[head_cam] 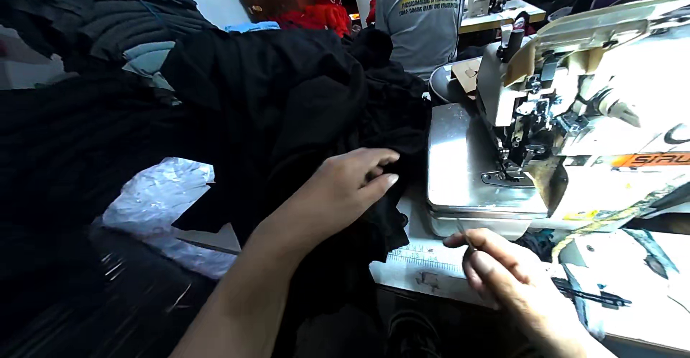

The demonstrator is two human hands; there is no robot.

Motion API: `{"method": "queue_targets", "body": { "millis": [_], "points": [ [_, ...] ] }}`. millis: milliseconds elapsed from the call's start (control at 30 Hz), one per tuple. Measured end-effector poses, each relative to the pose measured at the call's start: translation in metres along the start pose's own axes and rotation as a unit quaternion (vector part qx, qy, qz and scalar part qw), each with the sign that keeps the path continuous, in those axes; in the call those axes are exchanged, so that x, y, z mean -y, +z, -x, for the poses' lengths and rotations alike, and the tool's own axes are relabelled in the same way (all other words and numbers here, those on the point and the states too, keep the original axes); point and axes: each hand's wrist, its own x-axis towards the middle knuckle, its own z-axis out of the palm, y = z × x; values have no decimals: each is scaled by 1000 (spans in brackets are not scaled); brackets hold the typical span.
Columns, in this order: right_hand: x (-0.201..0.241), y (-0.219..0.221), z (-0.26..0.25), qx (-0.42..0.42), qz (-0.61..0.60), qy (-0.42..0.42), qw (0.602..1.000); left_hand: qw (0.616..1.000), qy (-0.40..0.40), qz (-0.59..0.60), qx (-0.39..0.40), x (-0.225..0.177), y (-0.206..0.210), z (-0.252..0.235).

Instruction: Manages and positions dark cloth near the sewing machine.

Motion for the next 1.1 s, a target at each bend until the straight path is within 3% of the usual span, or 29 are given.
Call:
{"method": "queue_targets", "body": {
  "millis": [100, 167, 233, 433, 567, 700, 800, 900, 1000, 1100],
  "points": [
    [-8, -13, 10, -42, -2, -1, 999, 996, 64, -16, -53, 45, 42, -44],
    [-16, -19, 13, -43, -7, -10, 999, 996, -75, 36, 32, 7, 42, -72],
    [-19, -22, 14, -31, -33, -23, 999, 978, -188, 67, 67, -19, 44, -99],
    [-20, -21, 14, -23, -65, -29, 997, 959, -269, 90, 13, -4, 68, -133],
    [-20, -20, 14, -16, -64, -30, 997, 935, -304, 181, -23, 9, 70, -136],
    [-22, -21, 14, -16, -66, -43, 997, 904, -247, 324, -127, 0, 58, -127],
    [-20, -22, 18, -32, -102, -51, 993, 905, -211, 338, -149, -12, 40, -118],
    [-20, -22, 20, -36, -199, -30, 979, 945, -199, 249, -72, -23, 24, -90],
    [-22, -23, 20, -28, -227, -38, 973, 987, -124, 107, -12, -25, 18, -46],
    [-22, -25, 20, -18, -222, -39, 974, 993, -87, -15, 77, -13, 25, -7]
  ]
}}
